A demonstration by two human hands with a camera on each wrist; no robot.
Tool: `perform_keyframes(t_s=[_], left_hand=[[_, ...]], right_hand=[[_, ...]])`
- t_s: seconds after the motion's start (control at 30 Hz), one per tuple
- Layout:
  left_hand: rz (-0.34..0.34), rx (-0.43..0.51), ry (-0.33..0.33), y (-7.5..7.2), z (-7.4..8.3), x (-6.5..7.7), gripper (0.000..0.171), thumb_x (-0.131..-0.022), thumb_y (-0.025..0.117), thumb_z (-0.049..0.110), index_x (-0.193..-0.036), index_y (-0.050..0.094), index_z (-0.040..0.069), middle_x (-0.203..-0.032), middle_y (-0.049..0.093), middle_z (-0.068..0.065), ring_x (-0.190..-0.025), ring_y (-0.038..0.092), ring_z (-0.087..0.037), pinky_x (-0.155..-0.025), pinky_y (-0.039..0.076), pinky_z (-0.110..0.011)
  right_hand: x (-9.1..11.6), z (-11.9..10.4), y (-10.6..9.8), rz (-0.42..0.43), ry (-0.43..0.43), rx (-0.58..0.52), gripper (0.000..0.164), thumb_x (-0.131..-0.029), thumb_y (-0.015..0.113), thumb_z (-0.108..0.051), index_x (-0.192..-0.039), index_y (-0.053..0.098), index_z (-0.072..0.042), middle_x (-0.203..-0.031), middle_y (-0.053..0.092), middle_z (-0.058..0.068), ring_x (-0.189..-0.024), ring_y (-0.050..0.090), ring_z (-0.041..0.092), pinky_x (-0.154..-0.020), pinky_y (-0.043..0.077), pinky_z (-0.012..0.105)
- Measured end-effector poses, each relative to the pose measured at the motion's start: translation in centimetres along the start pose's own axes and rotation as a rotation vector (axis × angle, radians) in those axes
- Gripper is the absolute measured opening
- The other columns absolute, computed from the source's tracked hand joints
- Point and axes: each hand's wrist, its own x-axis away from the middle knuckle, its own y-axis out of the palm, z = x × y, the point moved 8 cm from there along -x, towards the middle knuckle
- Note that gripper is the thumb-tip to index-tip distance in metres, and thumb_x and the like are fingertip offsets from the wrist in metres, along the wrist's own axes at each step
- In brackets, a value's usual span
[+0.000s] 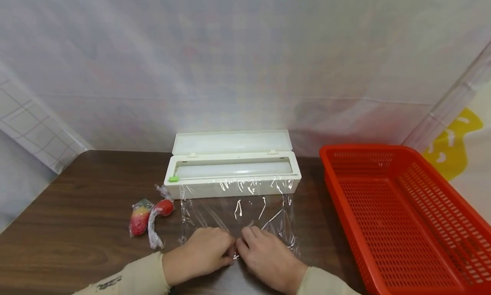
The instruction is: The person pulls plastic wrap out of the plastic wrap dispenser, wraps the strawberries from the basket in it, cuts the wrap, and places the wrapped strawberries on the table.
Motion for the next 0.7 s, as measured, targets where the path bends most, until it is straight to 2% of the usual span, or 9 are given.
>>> perform_keyframes(t_s=[0.17, 0.37, 0.5, 0.7], left_hand=[[0.008, 0.069, 0.006, -0.3, -0.5, 0.1, 0.019, -0.075, 0.074, 0.03, -0.062, 0.059, 0.029, -0.06, 0.054, 0.015, -0.054, 0.048, -0.004, -0.049, 0.038, -0.024], [0.05, 0.155, -0.005, -1.3, -1.3, 0.5, 0.011, -0.075, 0.071, 0.028, -0.07, 0.061, 0.028, -0.063, 0.051, 0.016, -0.056, 0.045, -0.002, -0.049, 0.036, -0.022], [0.058, 0.151, -0.022, -1.4, -1.5, 0.7, 0.014, -0.077, 0.071, 0.036, -0.08, 0.062, 0.025, -0.071, 0.054, 0.014, -0.061, 0.048, -0.003, -0.051, 0.038, -0.022], [0.098, 0.142, -0.041, -1.5, -1.3, 0.2, 0.044, -0.071, 0.075, 0.053, -0.101, 0.062, 0.023, -0.088, 0.061, 0.01, -0.071, 0.055, -0.006, -0.055, 0.044, -0.023]], right_hand=[[-0.1, 1.1, -0.9, 0.071, 0.052, -0.085, 0.042, -0.062, 0.078, -0.023, -0.101, 0.067, -0.01, -0.085, 0.058, -0.003, -0.074, 0.056, 0.01, -0.066, 0.052, 0.025], [-0.5, 2.0, -1.0, 0.06, 0.087, -0.11, 0.029, -0.063, 0.078, -0.027, -0.087, 0.066, -0.016, -0.078, 0.059, -0.008, -0.071, 0.055, 0.009, -0.064, 0.05, 0.025], [-0.7, 2.8, -0.8, -0.008, 0.118, -0.138, 0.028, -0.063, 0.079, -0.03, -0.087, 0.069, -0.018, -0.077, 0.063, -0.009, -0.071, 0.054, 0.009, -0.066, 0.049, 0.026], [-1.3, 4.1, -0.1, -0.163, 0.224, -0.235, 0.022, -0.067, 0.079, -0.032, -0.084, 0.07, -0.021, -0.072, 0.063, -0.013, -0.069, 0.049, 0.006, -0.063, 0.044, 0.025]])
